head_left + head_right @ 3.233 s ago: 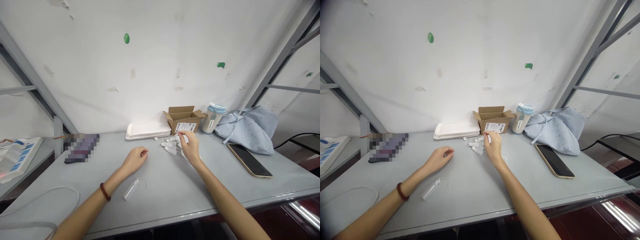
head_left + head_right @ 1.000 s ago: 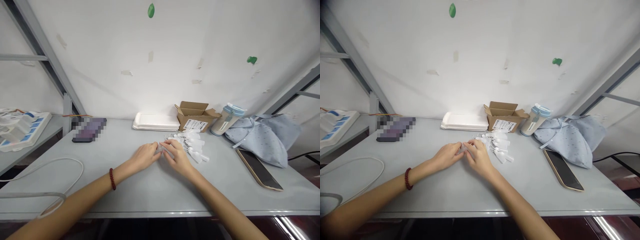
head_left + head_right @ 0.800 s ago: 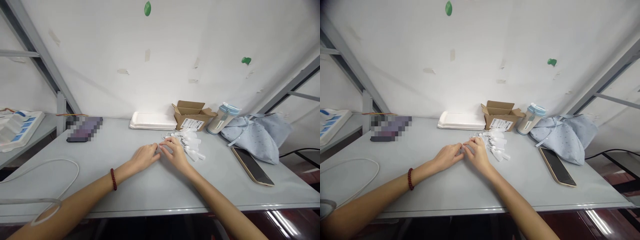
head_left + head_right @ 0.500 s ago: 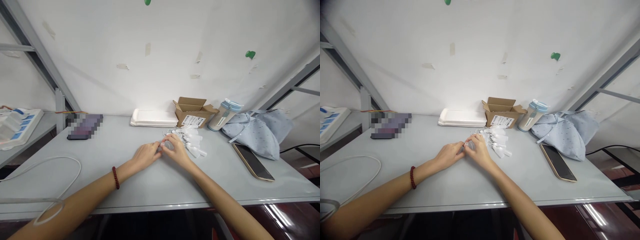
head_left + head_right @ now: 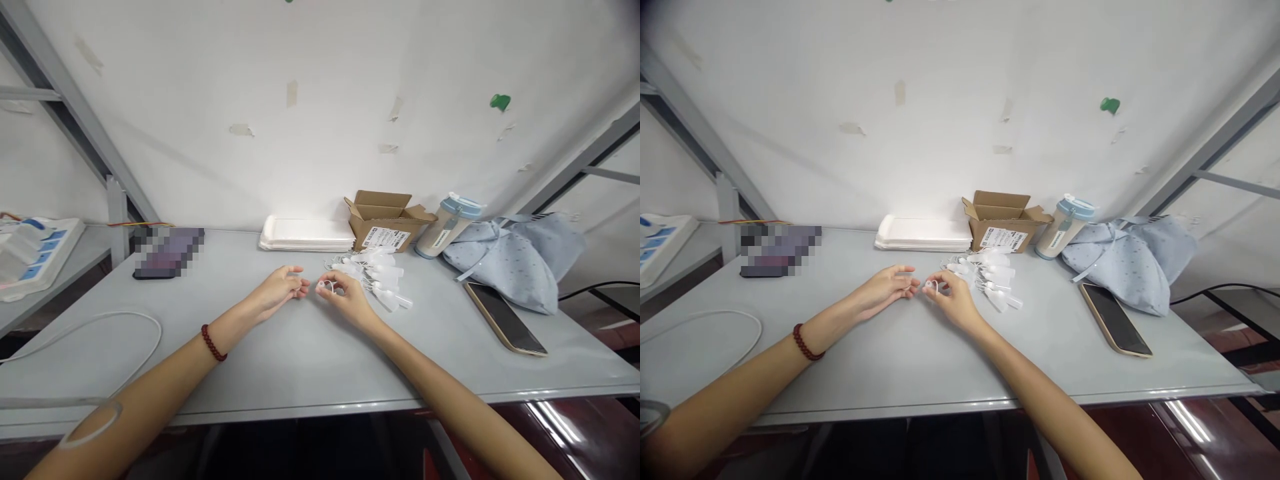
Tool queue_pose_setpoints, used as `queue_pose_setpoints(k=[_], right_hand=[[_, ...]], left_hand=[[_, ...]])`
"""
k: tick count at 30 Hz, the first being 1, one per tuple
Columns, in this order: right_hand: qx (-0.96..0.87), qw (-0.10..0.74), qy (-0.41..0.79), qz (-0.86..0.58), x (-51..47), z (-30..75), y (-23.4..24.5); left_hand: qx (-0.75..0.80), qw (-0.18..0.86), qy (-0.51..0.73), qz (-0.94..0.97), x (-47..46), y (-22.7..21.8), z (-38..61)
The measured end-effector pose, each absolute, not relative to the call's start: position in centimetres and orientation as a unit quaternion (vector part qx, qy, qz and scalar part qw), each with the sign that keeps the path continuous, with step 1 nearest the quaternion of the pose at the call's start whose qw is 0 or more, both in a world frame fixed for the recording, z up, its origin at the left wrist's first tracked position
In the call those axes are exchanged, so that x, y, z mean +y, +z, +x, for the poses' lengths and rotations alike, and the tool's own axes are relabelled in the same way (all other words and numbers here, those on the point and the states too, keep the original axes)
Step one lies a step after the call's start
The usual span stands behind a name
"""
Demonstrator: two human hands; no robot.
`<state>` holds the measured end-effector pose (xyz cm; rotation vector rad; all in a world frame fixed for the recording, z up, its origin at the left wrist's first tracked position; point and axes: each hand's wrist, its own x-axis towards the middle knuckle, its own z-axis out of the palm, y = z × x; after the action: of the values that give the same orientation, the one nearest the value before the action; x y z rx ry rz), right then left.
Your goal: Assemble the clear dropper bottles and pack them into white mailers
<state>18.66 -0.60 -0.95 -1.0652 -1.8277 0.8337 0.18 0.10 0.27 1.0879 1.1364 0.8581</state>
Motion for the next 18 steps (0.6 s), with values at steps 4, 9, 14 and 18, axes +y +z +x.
queue_pose_setpoints(k=[4,9,14,18], right_hand=[[-0.717,0.420,0.375,-0.410,-0.4,18.6,-1.2],[-0.708,0.420,0.404,-0.399,-0.3,18.5,-1.2],[-0.714,0.415,0.411,-0.387,-0.4,18.3,-1.6],[-0.750,0.388,0.352,-0.403,-0.5,18.2,-1.9]], left_hand=[[0.456,0.677,0.388,0.427,0.0,0.4,0.0],[0.488,0.604,0.398,0.489,-0.3,0.5,0.4],[0.484,0.475,0.443,0.587,-0.9,0.5,1.0],[0.462,0.403,0.451,0.649,-1.1,0.1,1.1]])
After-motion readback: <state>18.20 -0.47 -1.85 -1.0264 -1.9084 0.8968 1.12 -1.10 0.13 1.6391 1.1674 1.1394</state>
